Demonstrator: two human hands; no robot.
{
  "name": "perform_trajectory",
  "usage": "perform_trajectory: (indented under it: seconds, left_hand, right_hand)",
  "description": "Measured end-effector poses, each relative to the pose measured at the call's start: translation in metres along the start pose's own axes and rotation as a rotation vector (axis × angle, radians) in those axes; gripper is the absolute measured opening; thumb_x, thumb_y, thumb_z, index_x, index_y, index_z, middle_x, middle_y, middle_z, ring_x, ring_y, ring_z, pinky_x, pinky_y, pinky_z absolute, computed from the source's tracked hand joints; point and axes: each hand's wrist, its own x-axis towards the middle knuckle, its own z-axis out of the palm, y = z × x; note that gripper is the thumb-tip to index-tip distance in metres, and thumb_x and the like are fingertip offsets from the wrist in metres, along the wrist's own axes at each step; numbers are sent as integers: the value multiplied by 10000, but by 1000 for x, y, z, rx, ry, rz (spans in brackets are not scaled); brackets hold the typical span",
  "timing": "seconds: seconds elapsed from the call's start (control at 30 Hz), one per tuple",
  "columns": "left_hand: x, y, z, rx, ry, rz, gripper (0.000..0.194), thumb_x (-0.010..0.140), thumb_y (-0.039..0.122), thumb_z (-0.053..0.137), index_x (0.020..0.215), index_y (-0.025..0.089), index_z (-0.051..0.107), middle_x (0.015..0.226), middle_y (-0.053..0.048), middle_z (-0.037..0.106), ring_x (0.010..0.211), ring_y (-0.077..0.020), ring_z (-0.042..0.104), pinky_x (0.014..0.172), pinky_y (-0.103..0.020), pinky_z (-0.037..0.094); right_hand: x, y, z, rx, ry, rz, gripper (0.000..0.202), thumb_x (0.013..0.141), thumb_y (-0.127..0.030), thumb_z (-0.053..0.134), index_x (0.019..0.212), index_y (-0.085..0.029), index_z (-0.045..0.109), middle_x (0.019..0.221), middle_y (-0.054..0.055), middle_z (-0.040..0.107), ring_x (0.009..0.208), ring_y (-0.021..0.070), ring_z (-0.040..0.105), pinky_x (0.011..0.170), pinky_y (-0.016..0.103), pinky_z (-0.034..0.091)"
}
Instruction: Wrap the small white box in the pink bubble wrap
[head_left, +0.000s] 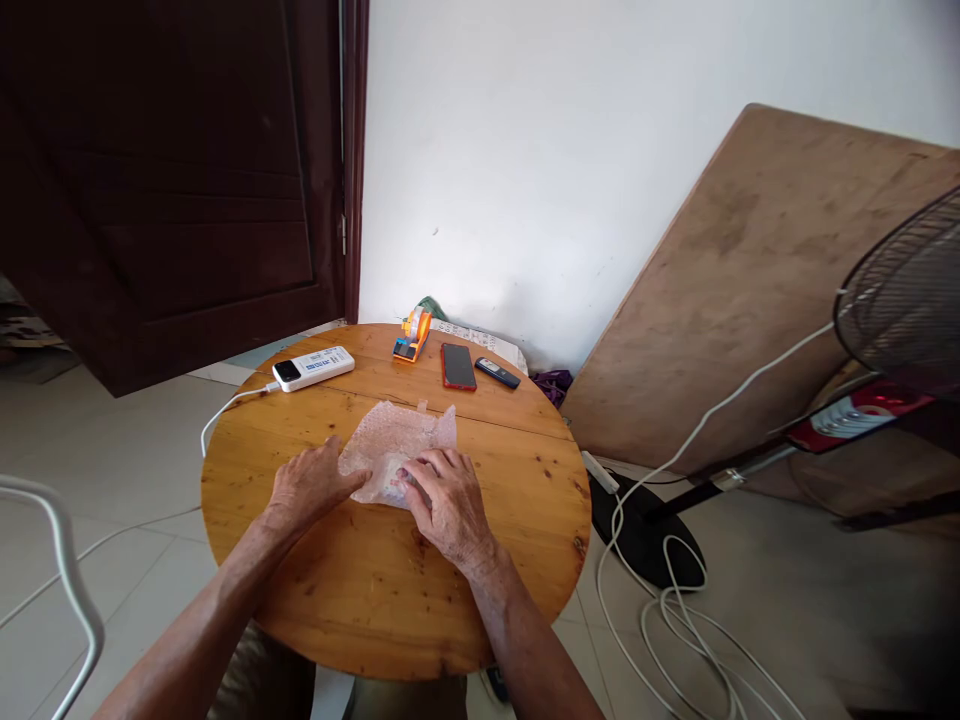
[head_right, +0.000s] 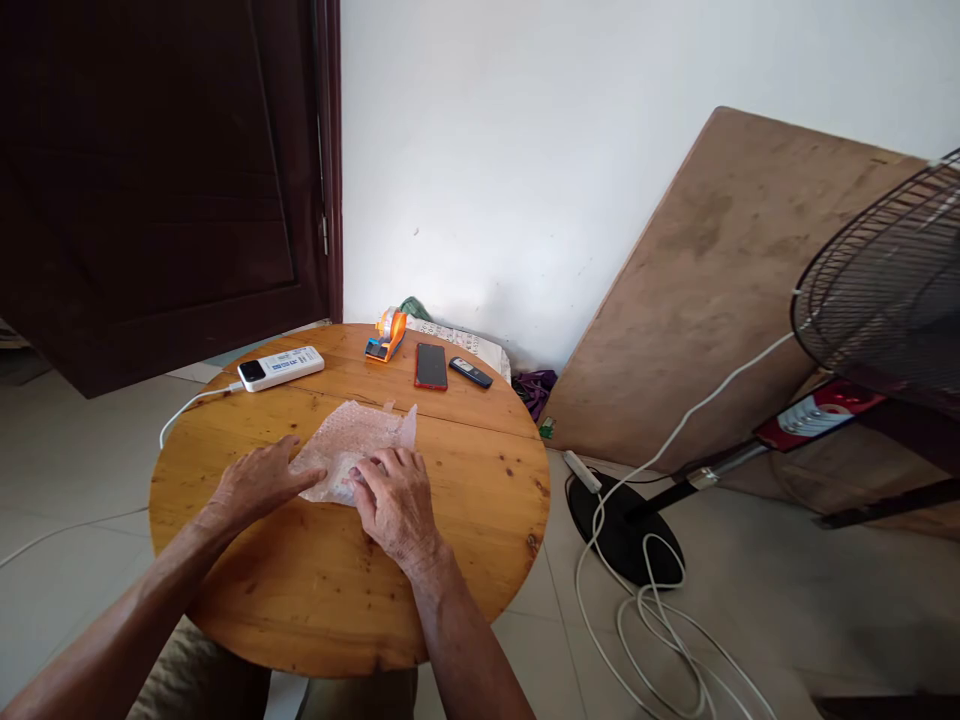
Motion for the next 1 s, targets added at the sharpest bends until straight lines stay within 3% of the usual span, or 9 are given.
perform_trajectory:
  seconds: [0.37,0.67,0.83,1.0]
  left_hand:
    - [8,-7,8,-91,30,36,376,816,411,516,1082,184,656,1033,-159,738,985,-326,684,803,-378,489]
    - [5,-4,2,-110,20,23,258,778,400,520,867,201,658,891,-104,737,866,-276,679,675,-296,432]
    - [4,-5,4,-194,65,33,248,781,398,506,619,210,510,625,-5,611,623,-169,575,552,-240,328]
    - [2,1,8,-332,174,68,258,735,337,525,546,211,403,517,47,450,523,-116,426,523,-228,278]
  right_hand:
    - [-1,1,0,2,-14,6,126,910,-254,563,966,-210,667,986,66,641,930,221,515,795,364,354]
    - [0,0,-1,10,-19,8,159,930,-292,551,963,-201,676,991,65,640,930,221,508,792,371,354]
    - [-1,0,-1,12,-17,10,141,922,-272,552,963,-212,674,992,67,642,930,222,505,800,370,363]
    - [-1,0,-1,22,-15,8,128,898,-240,576,980,-210,669,1008,65,639,950,223,514,819,369,375]
